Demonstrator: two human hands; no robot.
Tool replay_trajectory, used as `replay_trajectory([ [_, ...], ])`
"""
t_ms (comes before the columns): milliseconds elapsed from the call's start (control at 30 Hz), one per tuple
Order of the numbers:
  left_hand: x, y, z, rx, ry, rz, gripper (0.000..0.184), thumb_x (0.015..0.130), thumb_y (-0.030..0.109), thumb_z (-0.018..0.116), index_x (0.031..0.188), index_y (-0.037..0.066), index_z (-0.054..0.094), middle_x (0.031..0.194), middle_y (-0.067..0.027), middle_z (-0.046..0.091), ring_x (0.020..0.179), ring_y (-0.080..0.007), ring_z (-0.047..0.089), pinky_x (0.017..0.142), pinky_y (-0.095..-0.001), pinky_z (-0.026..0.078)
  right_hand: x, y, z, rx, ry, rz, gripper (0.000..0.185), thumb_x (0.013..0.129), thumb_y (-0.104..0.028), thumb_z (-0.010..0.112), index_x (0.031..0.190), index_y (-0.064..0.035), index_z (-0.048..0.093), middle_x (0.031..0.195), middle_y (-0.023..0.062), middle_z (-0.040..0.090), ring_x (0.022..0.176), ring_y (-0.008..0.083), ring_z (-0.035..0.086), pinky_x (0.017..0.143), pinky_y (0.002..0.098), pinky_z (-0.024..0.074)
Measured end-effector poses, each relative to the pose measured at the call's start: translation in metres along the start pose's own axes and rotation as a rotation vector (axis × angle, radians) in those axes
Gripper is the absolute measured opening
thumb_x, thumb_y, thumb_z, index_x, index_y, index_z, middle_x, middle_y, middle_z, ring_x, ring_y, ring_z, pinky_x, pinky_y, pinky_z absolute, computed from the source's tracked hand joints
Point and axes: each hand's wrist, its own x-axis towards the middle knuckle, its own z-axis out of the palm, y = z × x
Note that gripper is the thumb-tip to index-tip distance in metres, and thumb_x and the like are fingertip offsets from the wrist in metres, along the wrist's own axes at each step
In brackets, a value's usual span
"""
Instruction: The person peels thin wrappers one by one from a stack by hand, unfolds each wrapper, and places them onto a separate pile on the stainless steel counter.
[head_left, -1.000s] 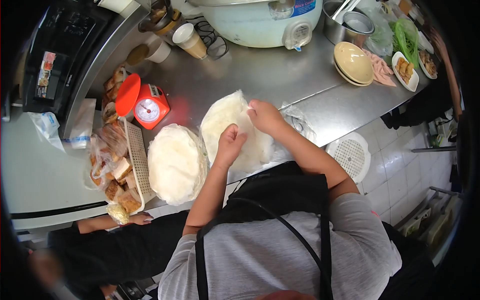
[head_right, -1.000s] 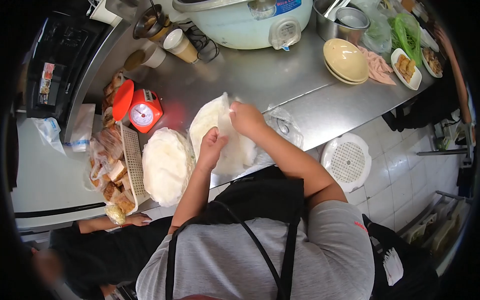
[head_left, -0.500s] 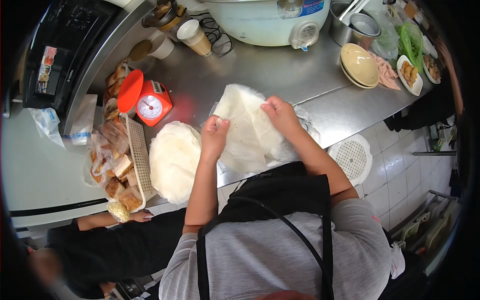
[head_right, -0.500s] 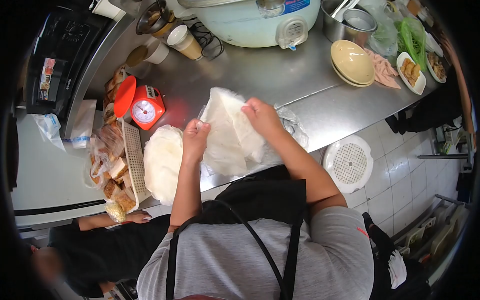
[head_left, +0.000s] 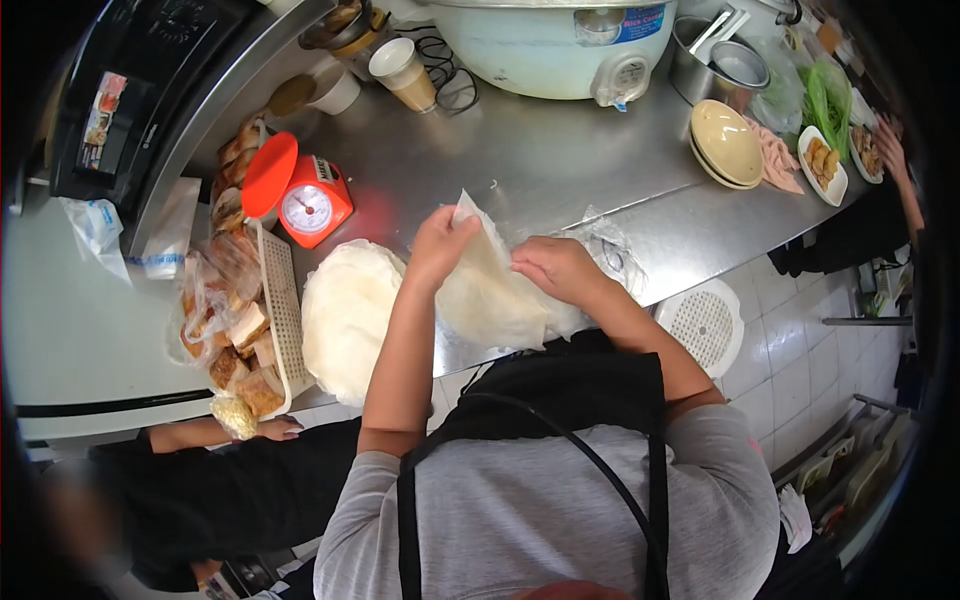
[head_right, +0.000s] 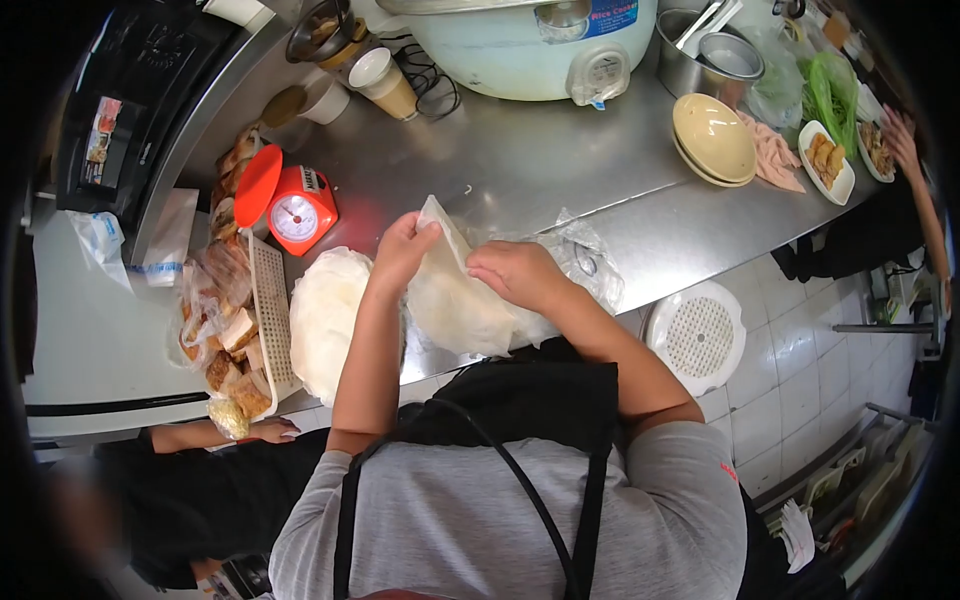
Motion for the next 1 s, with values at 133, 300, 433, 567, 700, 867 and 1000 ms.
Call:
replay_trajectory([
  [133,-0.001,0.010,0.018,0.002,-0.032,0.087,0.013,0.082,0.014,0.051,0.075,0.003,0.051,0.063,0.0025,0.048,0.058,-0.0057,0.042,0.052,-0.0222,0.035,0.001,0.001,-0.022,0.055,-0.002,0.453,0.025,0.074,-0.022,0.061,0.094,-0.0075,0.055,0.084,0.0086,0.060,0.075,0.0229,0.057,0.066,0.0328,0.0453],
  [300,-0.013,0.009,0.037,0.046,-0.025,0.261,0.013,0.084,0.011,0.047,0.074,0.003,0.049,0.060,0.0011,0.046,0.055,-0.0058,0.039,0.051,-0.0226,0.035,0.038,-0.002,-0.021,-0.222,0.055,0.305,0.033,0.078,-0.028,0.056,0.099,-0.0017,0.053,0.089,0.0158,0.059,0.079,0.0249,0.057,0.071,0.0331,0.0441],
  [433,-0.026,0.021,0.033,0.111,0.208,0.376,0.015,0.085,0.013,0.047,0.075,0.003,0.050,0.059,0.0007,0.044,0.055,-0.0059,0.038,0.051,-0.0225,0.035,0.055,0.001,0.002,-0.185,-0.061,0.397,0.029,0.083,-0.032,0.047,0.093,-0.0055,0.054,0.085,0.0186,0.059,0.080,0.0349,0.056,0.067,0.0418,0.0441],
  [567,-0.038,0.003,0.010,0.033,0.350,0.319,0.017,0.086,0.015,0.047,0.076,0.002,0.052,0.059,0.0027,0.043,0.056,-0.0055,0.038,0.051,-0.0216,0.035,0.055,0.005,0.005,-0.099,0.148,0.530,0.026,0.085,-0.029,0.044,0.088,-0.0050,0.053,0.077,0.0204,0.058,0.073,0.0383,0.055,0.065,0.0439,0.0432],
  [700,-0.054,-0.015,-0.014,-0.129,0.422,0.231,0.017,0.087,0.014,0.046,0.075,0.004,0.052,0.062,0.0063,0.042,0.056,-0.0023,0.035,0.050,-0.0182,0.031,0.050,0.025,-0.004,-0.093,0.274,0.536,0.027,0.085,-0.030,0.044,0.086,-0.0046,0.054,0.076,0.0204,0.057,0.073,0.0385,0.054,0.065,0.0431,0.0429],
  [867,-0.077,-0.026,-0.042,-0.173,0.506,0.163,0.018,0.088,0.015,0.045,0.073,0.006,0.050,0.063,0.0082,0.042,0.056,-0.0005,0.032,0.050,-0.0162,0.028,0.041,0.048,-0.013,-0.097,0.374,0.557,0.027,0.086,-0.028,0.044,0.084,-0.0030,0.054,0.075,0.0210,0.057,0.072,0.0385,0.054,0.064,0.0415,0.0427],
  [1000,-0.086,-0.036,-0.055,-0.130,0.585,0.169,0.018,0.088,0.015,0.045,0.073,0.006,0.050,0.064,0.0080,0.042,0.057,-0.0006,0.032,0.051,-0.0161,0.028,0.038,0.046,-0.022,-0.076,0.450,0.590,0.027,0.086,-0.028,0.045,0.084,-0.0021,0.053,0.072,0.0202,0.057,0.068,0.0361,0.054,0.062,0.0385,0.0426],
])
